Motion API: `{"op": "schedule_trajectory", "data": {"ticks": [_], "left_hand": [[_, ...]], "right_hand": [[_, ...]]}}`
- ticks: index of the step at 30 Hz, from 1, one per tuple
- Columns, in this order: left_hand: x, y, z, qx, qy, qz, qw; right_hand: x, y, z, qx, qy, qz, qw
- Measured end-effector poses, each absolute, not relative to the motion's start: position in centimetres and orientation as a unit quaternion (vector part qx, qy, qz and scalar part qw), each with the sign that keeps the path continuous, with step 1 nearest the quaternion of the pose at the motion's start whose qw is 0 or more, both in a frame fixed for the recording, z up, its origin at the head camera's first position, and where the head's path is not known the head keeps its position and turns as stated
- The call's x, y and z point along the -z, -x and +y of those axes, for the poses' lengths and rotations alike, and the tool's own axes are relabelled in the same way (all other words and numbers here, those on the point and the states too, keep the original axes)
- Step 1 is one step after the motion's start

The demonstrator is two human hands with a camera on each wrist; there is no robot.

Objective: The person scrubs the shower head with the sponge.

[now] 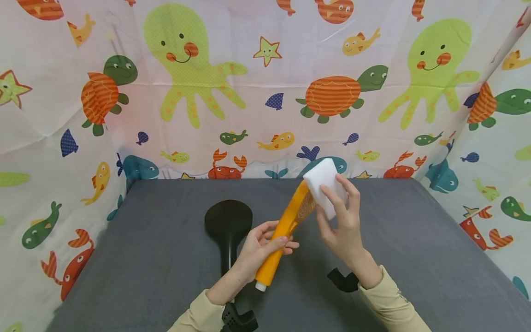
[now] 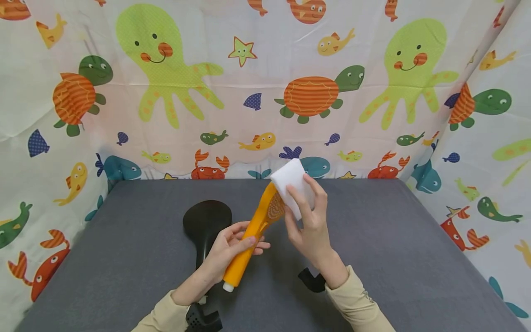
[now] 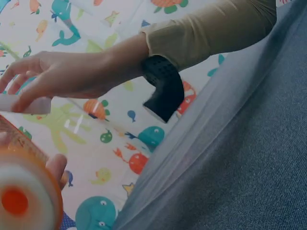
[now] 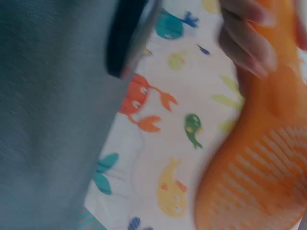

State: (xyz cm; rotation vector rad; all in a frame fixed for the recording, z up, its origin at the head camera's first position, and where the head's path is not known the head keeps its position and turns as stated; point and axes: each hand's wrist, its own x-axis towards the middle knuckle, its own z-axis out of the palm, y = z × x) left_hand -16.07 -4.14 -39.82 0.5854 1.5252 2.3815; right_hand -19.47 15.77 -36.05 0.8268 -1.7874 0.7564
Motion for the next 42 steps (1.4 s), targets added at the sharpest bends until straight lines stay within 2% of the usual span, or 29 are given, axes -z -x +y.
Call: {"op": "schedule_trajectory", "data": {"ticks": [8, 12, 19, 25, 28, 36, 38, 42], "left_hand": [[40.1, 16.4, -4.5, -0.798, -0.277, 0.503, 0.182], [40.2, 16.2, -4.7, -0.784, -0.297, 0.507, 0.202], [40.2, 15.8, -4.5, -0.781, -0.304, 0.501, 0.215], [40.5, 15.8, -4.4, -0.779, -0.316, 0.494, 0.222], [40.7, 15.9, -4.3, -0.777, -0.319, 0.494, 0.224], [40.5, 15.8, -4.3, -0.775, -0.317, 0.492, 0.238], [40.5, 15.9, -4.3, -0.775, -0.317, 0.492, 0.239], [40.5, 16.1, -4.2, -0.774, -0.318, 0.491, 0.24]], "right_hand": [[37.4, 18.9, 15.3, -0.26, -0.462, -0.726, 0.438], [36.7, 19.2, 15.7, -0.264, -0.437, -0.736, 0.444], [35.8, 20.1, 16.0, -0.322, -0.32, -0.769, 0.451], [37.3, 19.0, 15.0, -0.293, -0.393, -0.766, 0.415], [37.2, 19.0, 14.8, -0.269, -0.413, -0.764, 0.417], [35.5, 21.2, 17.0, -0.325, -0.271, -0.793, 0.439], [35.9, 20.9, 16.9, -0.328, -0.282, -0.792, 0.432], [36.8, 19.7, 15.9, -0.298, -0.372, -0.782, 0.402]]}}
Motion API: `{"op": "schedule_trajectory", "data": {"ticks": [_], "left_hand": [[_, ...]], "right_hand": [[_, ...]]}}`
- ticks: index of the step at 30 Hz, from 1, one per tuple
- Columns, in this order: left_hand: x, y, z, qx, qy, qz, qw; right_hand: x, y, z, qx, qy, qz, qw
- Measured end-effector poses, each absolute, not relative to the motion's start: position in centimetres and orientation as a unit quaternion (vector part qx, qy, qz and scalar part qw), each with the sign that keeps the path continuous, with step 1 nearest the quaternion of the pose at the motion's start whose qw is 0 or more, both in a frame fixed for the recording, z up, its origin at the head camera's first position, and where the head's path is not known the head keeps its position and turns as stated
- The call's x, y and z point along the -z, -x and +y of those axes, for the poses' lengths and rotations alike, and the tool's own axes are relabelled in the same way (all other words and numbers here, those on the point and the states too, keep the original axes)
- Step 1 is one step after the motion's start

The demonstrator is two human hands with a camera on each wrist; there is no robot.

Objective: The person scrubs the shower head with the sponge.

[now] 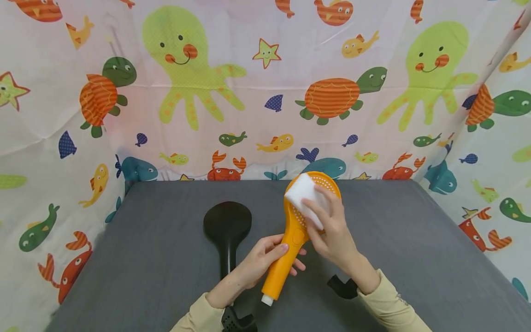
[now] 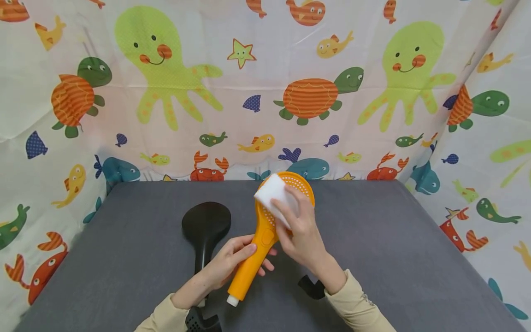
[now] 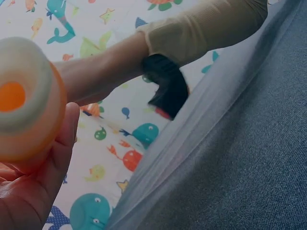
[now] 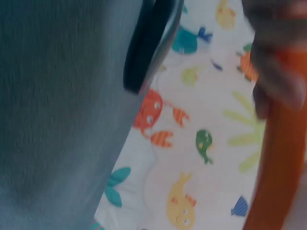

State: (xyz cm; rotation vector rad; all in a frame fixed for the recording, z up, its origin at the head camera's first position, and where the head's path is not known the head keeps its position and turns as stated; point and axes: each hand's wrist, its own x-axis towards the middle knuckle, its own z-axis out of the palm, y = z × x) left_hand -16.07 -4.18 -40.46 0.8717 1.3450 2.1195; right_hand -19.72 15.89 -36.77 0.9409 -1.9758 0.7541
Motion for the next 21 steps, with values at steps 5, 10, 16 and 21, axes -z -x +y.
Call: {"op": "schedule_trajectory", "data": {"ticks": [5, 10, 16, 21], "left_hand": [[40.2, 16.1, -4.3, -0.774, -0.315, 0.497, 0.235], [40.0, 16.0, -4.3, -0.772, -0.307, 0.504, 0.236], [40.1, 16.1, -4.4, -0.774, -0.308, 0.505, 0.226], [40.1, 16.2, -4.5, -0.782, -0.311, 0.494, 0.218]], "right_hand": [[36.4, 19.9, 15.9, -0.279, -0.393, -0.782, 0.394], [35.4, 21.3, 17.3, -0.314, -0.284, -0.799, 0.428], [36.3, 20.5, 16.7, -0.318, -0.307, -0.796, 0.413], [37.3, 19.4, 15.9, -0.303, -0.374, -0.789, 0.381]]}}
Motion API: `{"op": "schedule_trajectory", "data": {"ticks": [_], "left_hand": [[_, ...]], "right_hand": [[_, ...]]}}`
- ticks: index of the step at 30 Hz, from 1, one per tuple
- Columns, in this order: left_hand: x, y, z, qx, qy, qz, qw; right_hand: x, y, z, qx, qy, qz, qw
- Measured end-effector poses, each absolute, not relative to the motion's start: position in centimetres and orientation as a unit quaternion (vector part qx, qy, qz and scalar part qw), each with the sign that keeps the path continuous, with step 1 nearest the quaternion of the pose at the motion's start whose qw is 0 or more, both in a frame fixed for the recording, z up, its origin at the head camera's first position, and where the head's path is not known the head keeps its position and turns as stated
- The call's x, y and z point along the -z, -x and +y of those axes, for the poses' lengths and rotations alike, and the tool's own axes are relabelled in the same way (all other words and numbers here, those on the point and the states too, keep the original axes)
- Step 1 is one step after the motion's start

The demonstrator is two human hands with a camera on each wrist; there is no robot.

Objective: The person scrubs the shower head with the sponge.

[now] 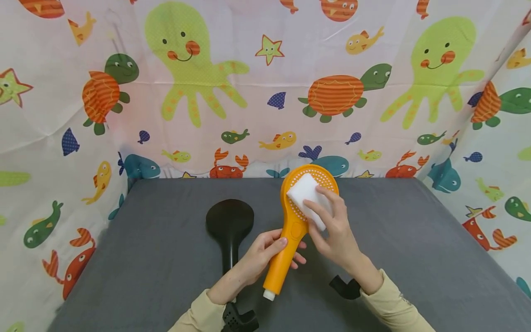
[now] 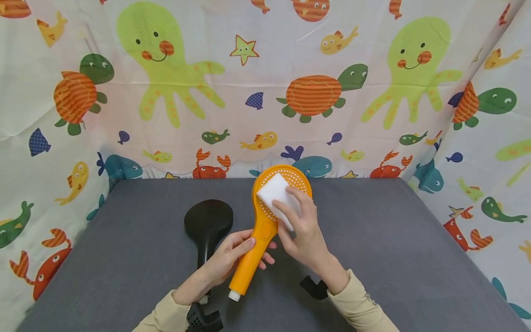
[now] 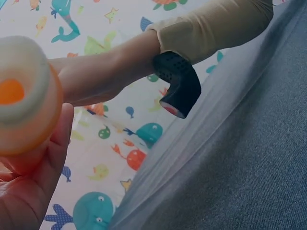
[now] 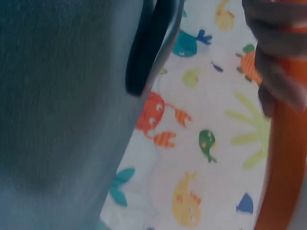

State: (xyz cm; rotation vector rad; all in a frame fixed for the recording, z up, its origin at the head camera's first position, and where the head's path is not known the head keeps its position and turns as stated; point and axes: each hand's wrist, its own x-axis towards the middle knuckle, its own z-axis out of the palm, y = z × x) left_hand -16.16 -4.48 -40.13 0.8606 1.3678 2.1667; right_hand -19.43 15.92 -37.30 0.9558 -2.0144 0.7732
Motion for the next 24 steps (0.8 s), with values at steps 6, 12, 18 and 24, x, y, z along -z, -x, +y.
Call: {"op": "schedule_trajectory", "data": {"ticks": [6, 12, 18, 24], "left_hand": [[40.0, 16.1, -4.4, -0.785, -0.305, 0.49, 0.223], [40.1, 16.1, -4.4, -0.792, -0.309, 0.482, 0.213], [40.2, 16.2, -4.5, -0.8, -0.303, 0.474, 0.208], [40.2, 16.2, -4.6, -0.809, -0.298, 0.461, 0.213]], "right_hand": [[36.9, 20.5, 17.2, -0.312, -0.329, -0.787, 0.417], [37.2, 20.8, 17.6, -0.329, -0.265, -0.8, 0.425], [38.4, 19.0, 16.4, -0.295, -0.378, -0.783, 0.396], [37.9, 20.0, 17.6, -0.298, -0.322, -0.802, 0.404]]}}
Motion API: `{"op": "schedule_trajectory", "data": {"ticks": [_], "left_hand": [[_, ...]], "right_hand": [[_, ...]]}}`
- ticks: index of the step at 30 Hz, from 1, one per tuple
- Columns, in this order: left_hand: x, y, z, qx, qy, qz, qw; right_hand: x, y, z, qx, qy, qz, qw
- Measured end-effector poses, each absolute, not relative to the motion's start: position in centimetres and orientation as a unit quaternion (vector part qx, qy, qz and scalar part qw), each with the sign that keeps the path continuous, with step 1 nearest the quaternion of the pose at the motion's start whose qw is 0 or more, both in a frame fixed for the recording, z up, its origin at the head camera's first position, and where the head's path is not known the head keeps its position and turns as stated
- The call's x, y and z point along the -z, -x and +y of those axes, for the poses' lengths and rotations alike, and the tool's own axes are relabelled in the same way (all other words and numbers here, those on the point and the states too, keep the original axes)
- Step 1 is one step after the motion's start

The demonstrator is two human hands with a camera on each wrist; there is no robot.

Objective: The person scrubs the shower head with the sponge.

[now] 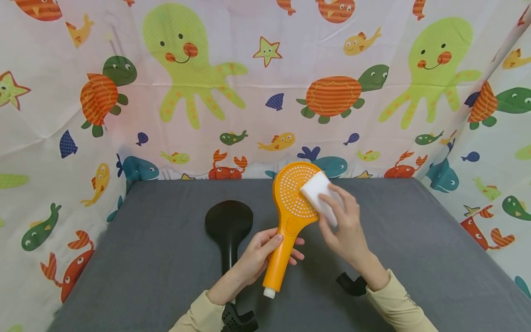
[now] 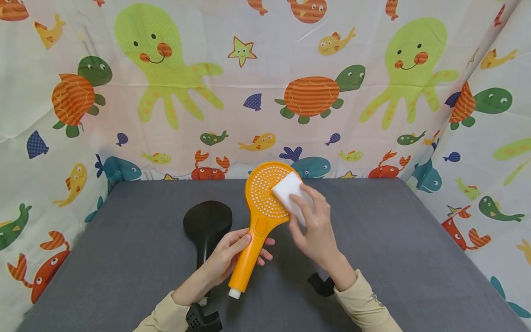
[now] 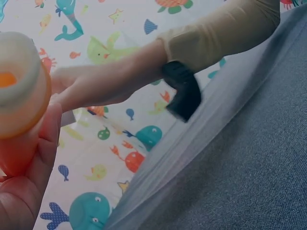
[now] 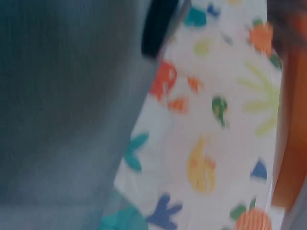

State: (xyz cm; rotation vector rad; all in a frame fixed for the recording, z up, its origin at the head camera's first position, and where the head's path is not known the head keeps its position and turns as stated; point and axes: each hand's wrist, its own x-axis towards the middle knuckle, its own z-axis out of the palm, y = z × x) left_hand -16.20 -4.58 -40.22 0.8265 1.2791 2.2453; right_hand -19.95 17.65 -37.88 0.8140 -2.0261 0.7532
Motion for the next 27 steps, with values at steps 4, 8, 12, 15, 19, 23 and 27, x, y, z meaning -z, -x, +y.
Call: {"op": "schedule_trajectory", "data": {"ticks": [4, 8, 12, 15, 19, 23, 27], "left_hand": [[40.3, 16.1, -4.7, -0.809, -0.292, 0.463, 0.212], [40.2, 16.1, -4.7, -0.811, -0.302, 0.457, 0.207], [40.1, 16.2, -4.6, -0.811, -0.307, 0.452, 0.208], [40.1, 16.2, -4.6, -0.809, -0.305, 0.456, 0.211], [40.2, 16.2, -4.6, -0.804, -0.306, 0.461, 0.219], [40.4, 16.2, -4.5, -0.801, -0.308, 0.461, 0.225], [40.6, 16.3, -4.4, -0.803, -0.318, 0.451, 0.227]], "right_hand": [[37.8, 20.6, 18.4, -0.308, -0.28, -0.815, 0.402], [38.2, 19.3, 17.3, -0.293, -0.343, -0.796, 0.403], [38.1, 18.6, 16.7, -0.278, -0.397, -0.778, 0.4], [37.6, 19.3, 17.3, -0.287, -0.363, -0.786, 0.409], [37.0, 20.5, 17.9, -0.31, -0.283, -0.804, 0.422], [37.3, 20.2, 17.1, -0.305, -0.303, -0.805, 0.41], [37.7, 19.4, 15.5, -0.29, -0.385, -0.787, 0.385]]}}
